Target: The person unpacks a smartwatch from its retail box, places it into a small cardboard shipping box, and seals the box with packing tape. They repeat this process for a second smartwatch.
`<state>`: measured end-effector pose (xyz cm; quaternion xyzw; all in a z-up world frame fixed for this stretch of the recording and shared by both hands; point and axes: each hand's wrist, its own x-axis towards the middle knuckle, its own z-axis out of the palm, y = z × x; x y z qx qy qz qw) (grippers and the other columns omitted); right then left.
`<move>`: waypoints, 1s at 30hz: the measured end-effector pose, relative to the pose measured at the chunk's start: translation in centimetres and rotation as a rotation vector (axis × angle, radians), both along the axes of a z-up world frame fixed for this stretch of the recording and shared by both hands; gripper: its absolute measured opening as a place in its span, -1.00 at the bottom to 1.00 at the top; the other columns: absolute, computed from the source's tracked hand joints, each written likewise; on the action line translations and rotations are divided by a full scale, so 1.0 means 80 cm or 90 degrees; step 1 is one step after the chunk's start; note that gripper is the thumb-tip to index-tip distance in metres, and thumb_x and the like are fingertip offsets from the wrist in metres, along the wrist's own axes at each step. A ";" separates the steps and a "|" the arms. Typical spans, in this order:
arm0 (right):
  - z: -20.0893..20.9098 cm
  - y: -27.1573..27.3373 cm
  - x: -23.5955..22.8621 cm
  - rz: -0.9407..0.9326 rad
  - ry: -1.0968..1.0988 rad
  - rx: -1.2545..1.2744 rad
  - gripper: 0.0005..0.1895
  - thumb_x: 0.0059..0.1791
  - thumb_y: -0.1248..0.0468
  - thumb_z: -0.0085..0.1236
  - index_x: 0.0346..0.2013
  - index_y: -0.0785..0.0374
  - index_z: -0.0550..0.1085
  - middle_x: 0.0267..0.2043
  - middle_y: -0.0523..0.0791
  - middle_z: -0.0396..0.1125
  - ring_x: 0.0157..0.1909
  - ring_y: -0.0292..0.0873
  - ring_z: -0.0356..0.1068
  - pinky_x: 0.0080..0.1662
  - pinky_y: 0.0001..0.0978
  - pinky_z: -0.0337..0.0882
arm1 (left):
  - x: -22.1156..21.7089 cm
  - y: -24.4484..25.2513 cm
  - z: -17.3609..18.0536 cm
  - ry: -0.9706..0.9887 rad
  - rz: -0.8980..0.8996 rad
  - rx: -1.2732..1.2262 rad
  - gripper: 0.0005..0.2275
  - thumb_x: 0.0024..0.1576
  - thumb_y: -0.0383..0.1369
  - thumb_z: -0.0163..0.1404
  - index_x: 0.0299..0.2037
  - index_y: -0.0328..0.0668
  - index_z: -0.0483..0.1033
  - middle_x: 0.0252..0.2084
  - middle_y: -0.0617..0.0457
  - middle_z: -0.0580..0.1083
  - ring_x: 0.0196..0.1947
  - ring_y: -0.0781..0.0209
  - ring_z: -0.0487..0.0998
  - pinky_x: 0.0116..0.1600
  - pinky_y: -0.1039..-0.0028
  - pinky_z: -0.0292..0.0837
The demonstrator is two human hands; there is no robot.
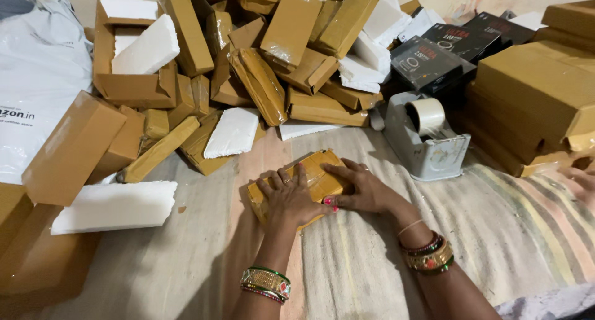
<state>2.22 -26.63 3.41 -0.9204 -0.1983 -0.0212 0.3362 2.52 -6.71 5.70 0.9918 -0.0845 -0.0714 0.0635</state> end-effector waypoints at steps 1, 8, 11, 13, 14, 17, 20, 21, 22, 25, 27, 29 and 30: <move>-0.001 0.000 -0.005 -0.013 -0.036 -0.015 -0.14 -0.16 -0.01 0.37 0.39 -0.01 0.27 0.49 0.18 -0.07 0.36 0.14 0.18 0.30 -0.08 0.27 | -0.001 0.000 0.001 -0.003 0.002 0.002 0.23 -0.25 0.30 0.21 0.54 -0.10 -0.24 0.49 -0.40 -0.03 0.53 -0.35 -0.18 0.43 -0.37 -0.50; -0.021 -0.018 -0.036 -0.219 -0.087 0.197 -0.62 -0.02 0.16 0.22 0.07 0.19 0.52 0.42 0.02 0.18 0.47 0.09 0.10 0.28 0.00 0.36 | -0.005 0.000 0.003 -0.011 0.009 -0.011 0.20 -0.25 0.27 0.22 0.53 -0.10 -0.20 0.45 -0.39 0.08 0.51 -0.37 -0.15 0.43 -0.36 -0.50; -0.018 -0.054 -0.033 -0.359 -0.282 0.139 -0.83 0.01 0.23 0.23 -0.12 0.16 0.58 0.25 -0.03 0.35 0.34 -0.01 0.26 0.23 -0.07 0.45 | -0.006 0.001 0.000 -0.021 -0.004 -0.017 0.22 -0.27 0.33 0.22 0.52 -0.11 -0.17 0.44 -0.46 0.05 0.49 -0.40 -0.16 0.40 -0.39 -0.53; -0.013 -0.093 -0.031 -0.467 -0.420 0.030 -0.90 0.05 0.26 0.23 -0.16 0.17 0.59 0.15 -0.02 0.46 0.22 -0.04 0.33 0.19 -0.09 0.46 | -0.005 0.001 -0.001 -0.025 0.002 -0.014 0.21 -0.30 0.32 0.23 0.52 -0.08 -0.13 0.43 -0.43 0.09 0.50 -0.39 -0.14 0.42 -0.37 -0.51; -0.010 -0.114 -0.029 -0.544 -0.442 -0.019 -0.91 0.08 0.28 0.22 -0.15 0.20 0.58 0.13 0.00 0.48 0.15 -0.04 0.35 0.16 -0.09 0.45 | -0.004 0.001 -0.001 -0.027 0.004 -0.012 0.21 -0.31 0.31 0.23 0.52 -0.06 -0.11 0.42 -0.41 0.11 0.50 -0.39 -0.13 0.43 -0.36 -0.50; -0.005 -0.166 -0.021 -0.627 -0.569 -0.159 -0.63 -0.07 0.11 0.32 -0.12 0.33 0.60 0.08 0.28 0.42 0.16 0.25 0.28 0.01 -0.01 0.38 | -0.002 0.000 -0.002 -0.020 0.013 0.006 0.23 -0.33 0.33 0.24 0.52 -0.08 -0.12 0.40 -0.44 0.11 0.49 -0.43 -0.12 0.39 -0.38 -0.44; 0.006 -0.196 -0.007 -0.557 -0.457 -0.230 -0.58 0.09 -0.04 0.19 -0.15 0.30 0.61 -0.22 0.23 0.45 0.08 0.22 0.38 0.01 0.09 0.37 | 0.000 0.000 -0.004 -0.021 0.006 -0.003 0.24 -0.34 0.34 0.24 0.52 -0.12 -0.11 0.39 -0.44 0.13 0.47 -0.42 -0.09 0.39 -0.41 -0.44; 0.010 -0.201 -0.001 -0.570 -0.327 -0.155 -0.50 0.10 -0.10 0.10 -0.15 0.32 0.60 -0.23 0.22 0.46 -0.01 0.19 0.42 -0.03 0.06 0.40 | 0.001 0.001 -0.006 -0.019 0.003 -0.005 0.25 -0.33 0.34 0.24 0.52 -0.12 -0.12 0.39 -0.44 0.13 0.48 -0.40 -0.08 0.40 -0.41 -0.45; 0.016 -0.206 0.005 -0.576 -0.196 -0.080 -0.42 0.11 -0.16 0.01 -0.15 0.34 0.59 -0.23 0.20 0.47 -0.11 0.15 0.45 -0.08 0.04 0.44 | 0.001 0.001 -0.007 -0.017 0.001 -0.008 0.25 -0.33 0.34 0.23 0.52 -0.12 -0.13 0.39 -0.44 0.13 0.48 -0.39 -0.08 0.40 -0.41 -0.46; 0.026 -0.214 0.020 -0.602 0.004 0.092 -0.43 0.13 -0.14 -0.01 -0.16 0.37 0.57 -0.23 0.18 0.46 -0.24 0.07 0.47 -0.18 0.00 0.47 | 0.004 0.002 -0.010 -0.017 0.002 -0.021 0.26 -0.34 0.33 0.25 0.53 -0.11 -0.16 0.43 -0.44 0.07 0.50 -0.37 -0.12 0.42 -0.40 -0.54; 0.022 -0.219 0.026 -0.591 0.030 0.240 -0.58 0.11 0.01 0.08 -0.18 0.37 0.56 -0.23 0.14 0.46 -0.26 0.01 0.46 -0.20 -0.05 0.48 | 0.005 0.001 -0.013 -0.014 0.003 -0.024 0.25 -0.33 0.32 0.24 0.53 -0.09 -0.17 0.45 -0.44 0.04 0.52 -0.37 -0.16 0.43 -0.40 -0.58; 0.013 -0.225 0.032 -0.535 0.011 0.438 -0.78 0.05 0.22 0.20 -0.21 0.38 0.55 -0.25 0.07 0.47 -0.28 -0.06 0.47 -0.19 -0.15 0.50 | 0.005 0.000 -0.014 -0.008 0.005 -0.022 0.24 -0.31 0.32 0.22 0.53 -0.07 -0.17 0.46 -0.43 0.03 0.53 -0.36 -0.17 0.44 -0.40 -0.58; 0.007 -0.228 0.034 -0.509 -0.018 0.516 -0.83 0.05 0.29 0.19 -0.21 0.39 0.55 -0.23 0.05 0.47 -0.25 -0.09 0.46 -0.15 -0.18 0.49 | 0.005 0.000 -0.014 -0.008 0.002 -0.025 0.25 -0.32 0.32 0.23 0.53 -0.08 -0.18 0.47 -0.41 0.02 0.53 -0.36 -0.18 0.44 -0.39 -0.60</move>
